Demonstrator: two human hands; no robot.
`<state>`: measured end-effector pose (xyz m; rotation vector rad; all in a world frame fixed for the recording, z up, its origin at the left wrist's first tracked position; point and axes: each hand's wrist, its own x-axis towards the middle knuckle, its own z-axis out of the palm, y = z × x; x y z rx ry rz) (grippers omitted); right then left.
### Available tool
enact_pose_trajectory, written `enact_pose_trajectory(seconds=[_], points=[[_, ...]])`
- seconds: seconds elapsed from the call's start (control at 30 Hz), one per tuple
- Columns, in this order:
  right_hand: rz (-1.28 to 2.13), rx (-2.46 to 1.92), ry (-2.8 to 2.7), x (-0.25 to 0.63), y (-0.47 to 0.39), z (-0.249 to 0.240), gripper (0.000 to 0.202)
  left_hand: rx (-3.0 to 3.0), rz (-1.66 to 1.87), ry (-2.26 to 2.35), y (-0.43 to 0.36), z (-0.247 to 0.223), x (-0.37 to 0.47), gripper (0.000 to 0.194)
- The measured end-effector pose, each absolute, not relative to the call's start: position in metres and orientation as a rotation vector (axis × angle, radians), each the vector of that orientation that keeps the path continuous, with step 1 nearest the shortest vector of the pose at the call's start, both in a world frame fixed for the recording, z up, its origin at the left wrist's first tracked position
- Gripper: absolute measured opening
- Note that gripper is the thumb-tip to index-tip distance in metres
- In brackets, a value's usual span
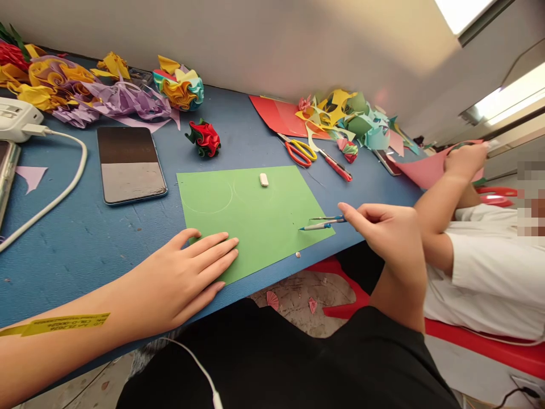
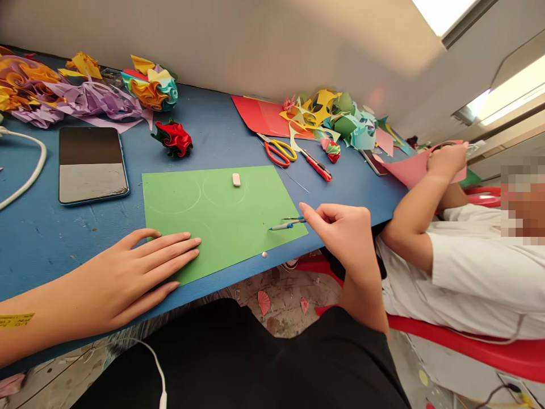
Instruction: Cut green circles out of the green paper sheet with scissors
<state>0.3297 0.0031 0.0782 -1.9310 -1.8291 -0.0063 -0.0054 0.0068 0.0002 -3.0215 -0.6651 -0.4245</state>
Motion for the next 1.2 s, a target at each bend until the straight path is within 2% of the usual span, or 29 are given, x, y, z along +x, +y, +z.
enact_pose_trajectory(seconds=[0.73,1.03,1.2], points=[[-0.150,-2.209,-2.235,0.366,0.021,0.106,0.050,-3.004,-0.456,-0.702,0.006,-0.005,-0.003,0.040],[-0.546,-1.803,-2.418,0.366,0.038,0.097,0.030,-3.006,-0.477,-0.690,0.005,-0.006,-0.004,0.039],[-0.506,-1.584,-2.412,0.370,0.047,0.092,0.018,-2.997,-0.467,-0.689,0.005,-0.006,-0.004,0.040]])
